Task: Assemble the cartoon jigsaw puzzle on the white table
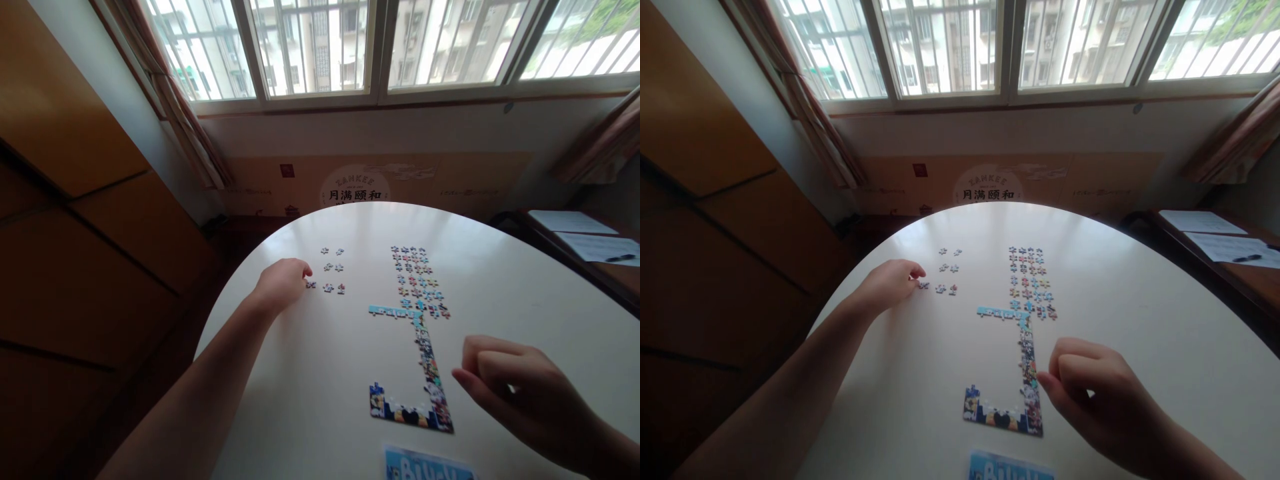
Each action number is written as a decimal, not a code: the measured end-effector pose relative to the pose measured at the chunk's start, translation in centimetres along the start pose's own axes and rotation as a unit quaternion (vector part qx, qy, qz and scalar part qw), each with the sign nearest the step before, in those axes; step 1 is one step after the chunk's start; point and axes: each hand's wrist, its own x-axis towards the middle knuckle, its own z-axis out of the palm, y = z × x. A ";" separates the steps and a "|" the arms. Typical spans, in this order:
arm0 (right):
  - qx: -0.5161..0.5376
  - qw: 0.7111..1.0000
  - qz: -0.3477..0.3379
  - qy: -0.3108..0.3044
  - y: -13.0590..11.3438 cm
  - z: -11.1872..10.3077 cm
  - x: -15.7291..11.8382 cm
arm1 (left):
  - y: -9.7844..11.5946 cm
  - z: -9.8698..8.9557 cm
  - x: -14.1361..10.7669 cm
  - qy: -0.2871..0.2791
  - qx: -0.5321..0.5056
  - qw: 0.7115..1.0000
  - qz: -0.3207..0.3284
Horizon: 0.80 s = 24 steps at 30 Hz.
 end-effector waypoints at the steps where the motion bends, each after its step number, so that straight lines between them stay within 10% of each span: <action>1: -0.001 1.000 0.001 -0.003 0.1 0.0 0.0 | 0.1 0.0 0.0 -0.003 0.004 1.000 -0.004; 24: -0.013 1.000 -0.001 -0.009 0.1 0.1 0.1 | 3.7 -1.4 -0.1 -0.093 0.080 0.990 -0.071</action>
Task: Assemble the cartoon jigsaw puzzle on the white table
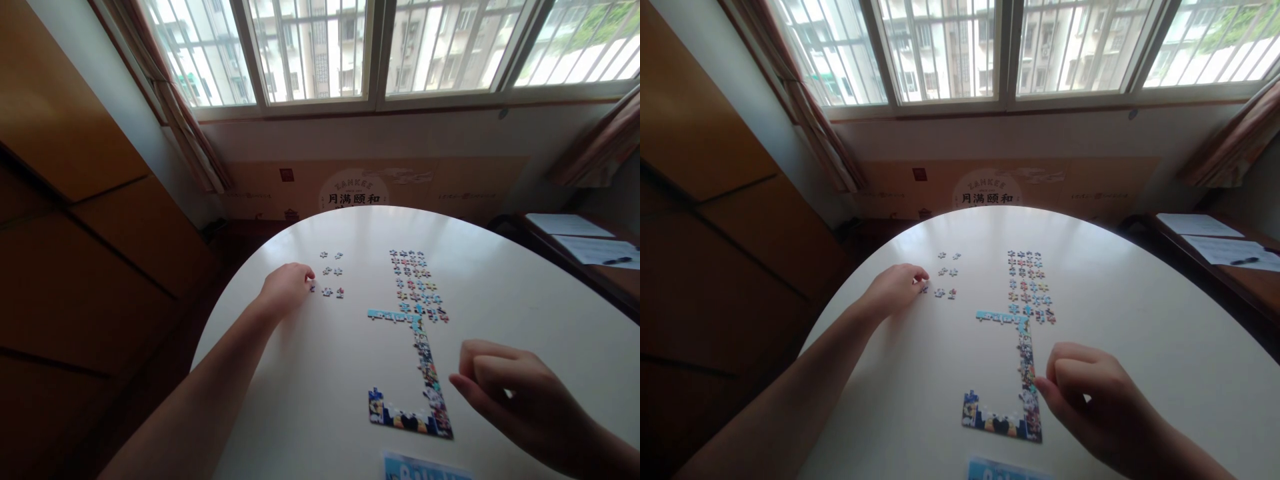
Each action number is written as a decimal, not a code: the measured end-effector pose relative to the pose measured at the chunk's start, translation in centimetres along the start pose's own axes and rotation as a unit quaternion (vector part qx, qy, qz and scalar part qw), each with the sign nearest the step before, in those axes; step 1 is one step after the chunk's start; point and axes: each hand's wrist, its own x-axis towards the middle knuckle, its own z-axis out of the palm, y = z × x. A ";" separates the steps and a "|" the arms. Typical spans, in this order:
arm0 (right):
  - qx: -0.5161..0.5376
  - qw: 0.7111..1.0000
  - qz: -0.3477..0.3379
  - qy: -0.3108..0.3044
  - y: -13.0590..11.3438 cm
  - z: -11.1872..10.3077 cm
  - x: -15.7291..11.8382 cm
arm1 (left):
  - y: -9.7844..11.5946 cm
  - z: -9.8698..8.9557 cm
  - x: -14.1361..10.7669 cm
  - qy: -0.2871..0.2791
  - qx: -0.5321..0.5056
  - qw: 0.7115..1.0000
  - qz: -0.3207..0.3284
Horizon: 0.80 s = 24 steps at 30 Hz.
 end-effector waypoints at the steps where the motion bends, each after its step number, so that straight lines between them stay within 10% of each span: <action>1: 0.000 1.000 0.000 0.000 0.0 0.0 0.0 | 0.1 -0.1 -0.1 -0.003 0.003 1.000 -0.003; 24: 0.000 1.000 0.003 -0.010 0.0 0.2 0.0 | 0.1 0.0 0.0 -0.011 0.026 1.000 -0.003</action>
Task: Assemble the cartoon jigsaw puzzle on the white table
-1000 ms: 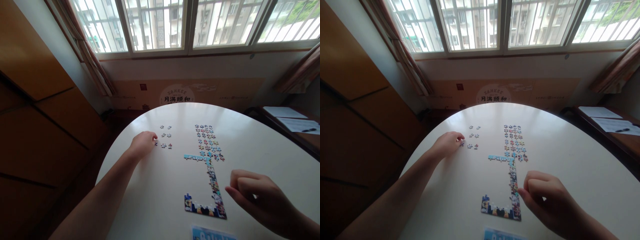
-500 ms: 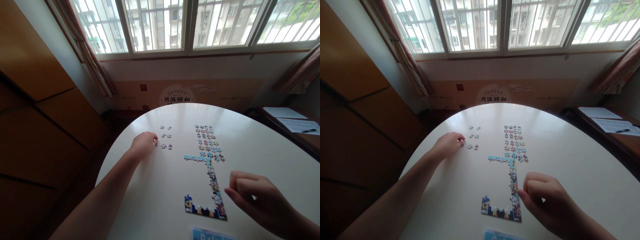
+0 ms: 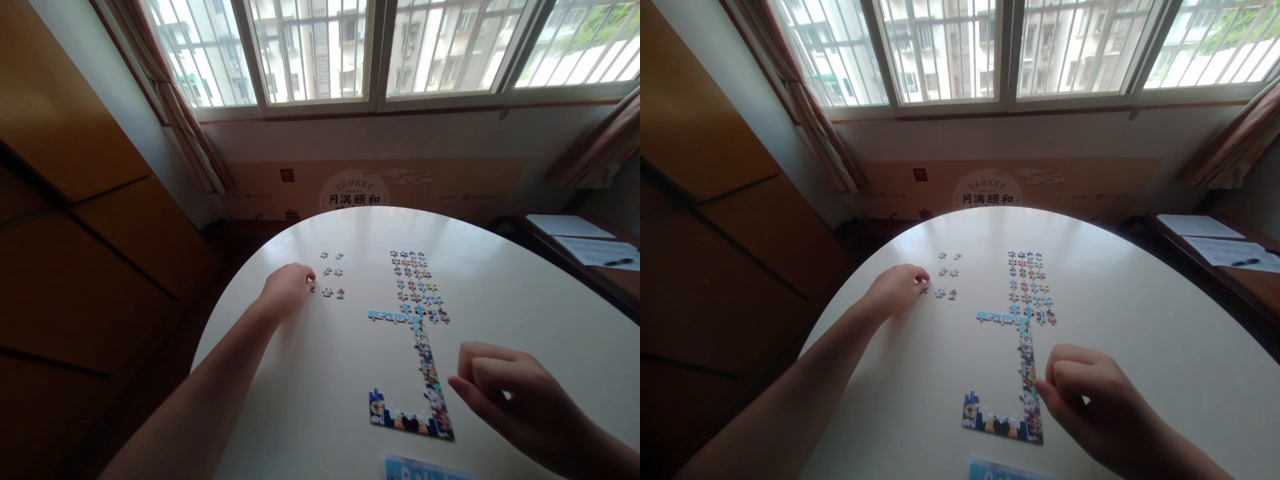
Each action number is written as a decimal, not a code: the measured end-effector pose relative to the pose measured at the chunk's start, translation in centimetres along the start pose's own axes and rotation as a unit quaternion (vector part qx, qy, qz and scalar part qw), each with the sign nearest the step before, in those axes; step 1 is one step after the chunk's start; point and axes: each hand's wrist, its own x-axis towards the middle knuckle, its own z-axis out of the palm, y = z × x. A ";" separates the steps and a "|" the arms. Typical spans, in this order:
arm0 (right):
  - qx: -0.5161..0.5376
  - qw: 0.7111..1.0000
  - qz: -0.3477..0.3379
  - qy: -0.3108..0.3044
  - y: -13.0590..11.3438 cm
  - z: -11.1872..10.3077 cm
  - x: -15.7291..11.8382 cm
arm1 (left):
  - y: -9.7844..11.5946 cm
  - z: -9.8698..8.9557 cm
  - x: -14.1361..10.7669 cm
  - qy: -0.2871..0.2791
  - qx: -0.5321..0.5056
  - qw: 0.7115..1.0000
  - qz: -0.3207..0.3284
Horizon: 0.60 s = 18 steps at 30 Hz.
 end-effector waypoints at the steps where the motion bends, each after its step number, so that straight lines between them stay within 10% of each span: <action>1: -0.001 1.000 0.000 0.000 0.0 0.0 0.0 | 0.0 0.0 0.0 0.000 0.000 1.000 -0.001; 18: 0.005 1.000 0.004 -0.004 0.2 0.0 -0.2 | -0.2 0.2 0.1 0.003 0.002 1.000 -0.004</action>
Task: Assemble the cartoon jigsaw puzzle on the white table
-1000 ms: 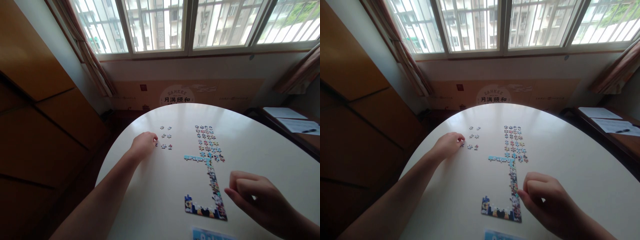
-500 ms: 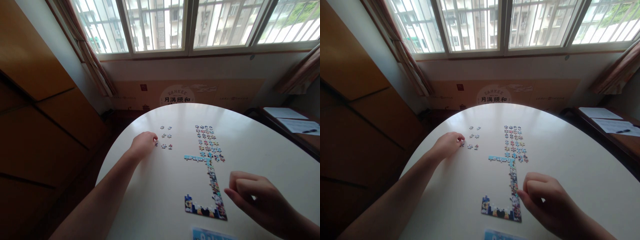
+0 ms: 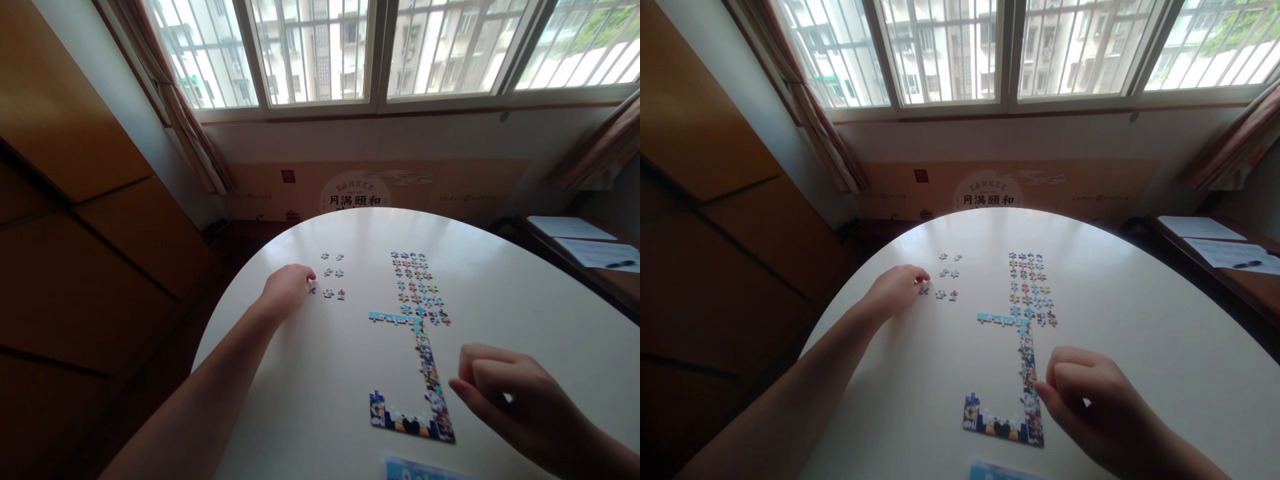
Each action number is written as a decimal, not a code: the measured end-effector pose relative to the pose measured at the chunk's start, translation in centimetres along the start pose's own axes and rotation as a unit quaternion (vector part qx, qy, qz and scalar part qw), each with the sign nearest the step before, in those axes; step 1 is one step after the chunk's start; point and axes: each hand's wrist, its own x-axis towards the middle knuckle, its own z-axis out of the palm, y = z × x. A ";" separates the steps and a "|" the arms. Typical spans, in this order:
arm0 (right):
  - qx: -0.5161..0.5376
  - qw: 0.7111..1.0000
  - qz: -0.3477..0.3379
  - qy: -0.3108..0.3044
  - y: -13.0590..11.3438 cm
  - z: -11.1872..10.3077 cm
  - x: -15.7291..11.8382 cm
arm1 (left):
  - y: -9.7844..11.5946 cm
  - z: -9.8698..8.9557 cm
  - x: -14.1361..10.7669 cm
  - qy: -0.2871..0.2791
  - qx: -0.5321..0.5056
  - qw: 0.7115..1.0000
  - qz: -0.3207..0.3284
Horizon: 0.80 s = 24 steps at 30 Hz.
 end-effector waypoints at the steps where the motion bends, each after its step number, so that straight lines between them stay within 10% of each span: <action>1: 0.002 1.000 0.001 -0.001 0.0 0.0 0.0 | 0.0 0.0 0.0 0.000 0.000 1.000 0.000; 24: -0.004 1.000 0.000 0.002 -0.2 0.0 0.0 | 0.5 0.7 0.1 0.024 -0.010 0.999 0.023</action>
